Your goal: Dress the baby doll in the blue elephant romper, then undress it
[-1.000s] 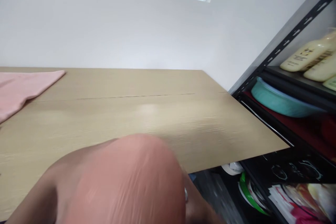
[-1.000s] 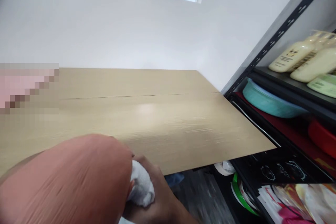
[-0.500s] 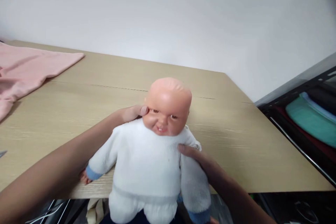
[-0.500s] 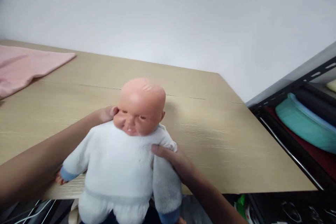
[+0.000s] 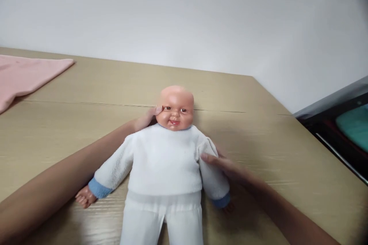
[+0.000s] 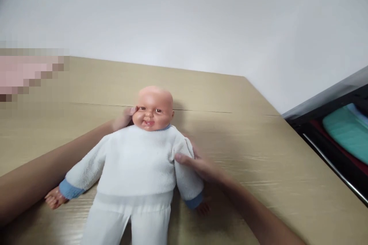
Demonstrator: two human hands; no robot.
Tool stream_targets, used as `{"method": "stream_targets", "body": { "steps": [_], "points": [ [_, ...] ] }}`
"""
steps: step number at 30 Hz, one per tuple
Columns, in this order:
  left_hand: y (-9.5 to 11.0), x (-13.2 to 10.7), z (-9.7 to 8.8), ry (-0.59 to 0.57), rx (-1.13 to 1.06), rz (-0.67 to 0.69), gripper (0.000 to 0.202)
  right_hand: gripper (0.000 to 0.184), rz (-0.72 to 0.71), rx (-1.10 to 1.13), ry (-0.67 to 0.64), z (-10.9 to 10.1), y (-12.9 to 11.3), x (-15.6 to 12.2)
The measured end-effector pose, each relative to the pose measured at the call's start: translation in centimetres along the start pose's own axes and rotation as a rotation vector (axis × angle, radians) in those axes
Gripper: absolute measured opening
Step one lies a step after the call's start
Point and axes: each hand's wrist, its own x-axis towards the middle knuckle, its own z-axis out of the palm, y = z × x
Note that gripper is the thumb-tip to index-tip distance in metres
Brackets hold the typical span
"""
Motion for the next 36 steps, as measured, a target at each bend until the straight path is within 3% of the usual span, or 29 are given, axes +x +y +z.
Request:
{"method": "stream_targets", "body": {
  "steps": [4, 9, 13, 17, 22, 28, 36],
  "points": [
    [0.9, 1.4, -1.6, 0.04, 0.03, -0.005, 0.078, 0.084, -0.042, -0.086, 0.07, -1.1, 1.4, -0.2],
    [3.5, 2.7, -2.5, 0.155, 0.111, -0.044, 0.08, 0.078, -0.047, -0.182, 0.225, -1.1, 1.7, 0.0],
    [5.4, 3.7, -3.3, 0.196, 0.114, -0.046, 0.079, 0.073, -0.023, -0.307, 0.299, -0.8, 1.5, 0.0],
    [6.5, 4.5, -3.5, 0.19, 0.123, -0.138, 0.072, 0.067, -0.034, -0.376, 0.348, -0.6, 1.8, 0.0],
    [6.5, 5.5, -3.7, 0.146, 0.104, -0.127, 0.065, 0.066, -0.044, -0.479, 0.391, -0.9, 2.7, -0.2],
    [6.2, 6.0, -3.8, 0.239, 0.045, -0.045, 0.062, 0.061, -0.072, -0.585, 0.438, -1.4, 3.7, -0.3],
    [6.0, 5.7, -3.4, 0.228, 0.029, -0.04, 0.06, 0.062, -0.092, -0.628, 0.417, -1.7, 3.9, -0.2]
  ]
}}
